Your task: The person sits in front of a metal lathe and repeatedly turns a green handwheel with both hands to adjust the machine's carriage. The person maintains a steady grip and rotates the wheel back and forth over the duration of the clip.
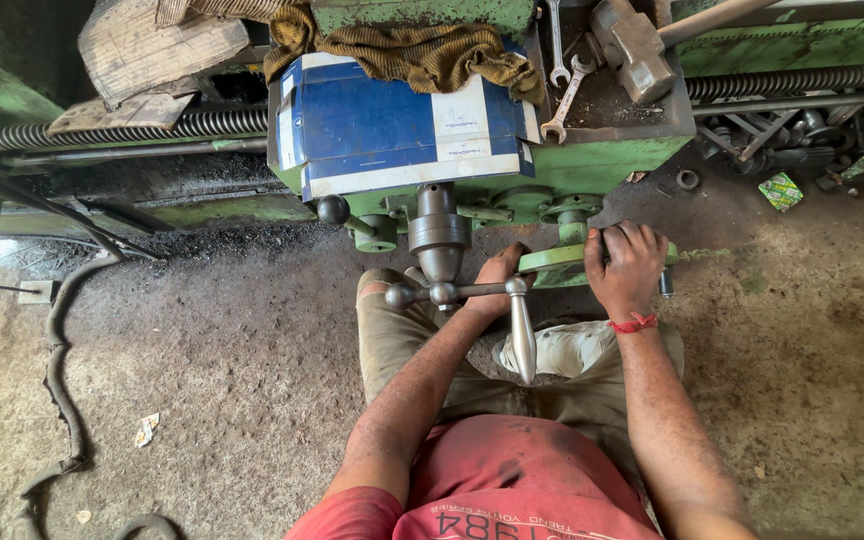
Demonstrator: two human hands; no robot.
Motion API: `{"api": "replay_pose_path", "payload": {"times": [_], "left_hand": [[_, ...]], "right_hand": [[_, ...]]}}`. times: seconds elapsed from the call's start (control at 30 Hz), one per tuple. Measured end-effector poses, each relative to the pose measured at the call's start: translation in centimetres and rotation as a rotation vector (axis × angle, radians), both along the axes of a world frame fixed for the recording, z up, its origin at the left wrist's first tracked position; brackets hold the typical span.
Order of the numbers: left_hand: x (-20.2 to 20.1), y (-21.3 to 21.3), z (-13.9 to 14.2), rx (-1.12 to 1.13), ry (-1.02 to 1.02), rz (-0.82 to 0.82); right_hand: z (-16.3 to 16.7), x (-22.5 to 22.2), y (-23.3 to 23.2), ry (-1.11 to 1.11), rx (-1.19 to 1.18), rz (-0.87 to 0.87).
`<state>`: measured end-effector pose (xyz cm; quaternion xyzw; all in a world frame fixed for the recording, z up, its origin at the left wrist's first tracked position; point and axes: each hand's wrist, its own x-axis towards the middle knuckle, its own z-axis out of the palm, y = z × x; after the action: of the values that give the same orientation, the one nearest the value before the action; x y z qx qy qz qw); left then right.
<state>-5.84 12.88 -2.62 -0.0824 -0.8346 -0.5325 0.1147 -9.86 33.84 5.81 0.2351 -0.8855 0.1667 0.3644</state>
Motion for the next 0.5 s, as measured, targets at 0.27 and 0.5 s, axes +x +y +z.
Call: {"api": "replay_pose_path", "payload": {"times": [0.27,0.5], "left_hand": [[0.1,0.0,-0.2,0.033,-0.005,0.006],[0.5,-0.1,-0.5,0.070,-0.042,0.000]], "right_hand": [[0.9,0.5,-0.5,0.005,0.000,-0.001],[1.3,1.0,-0.8,0.013,0.012,0.001]]}}
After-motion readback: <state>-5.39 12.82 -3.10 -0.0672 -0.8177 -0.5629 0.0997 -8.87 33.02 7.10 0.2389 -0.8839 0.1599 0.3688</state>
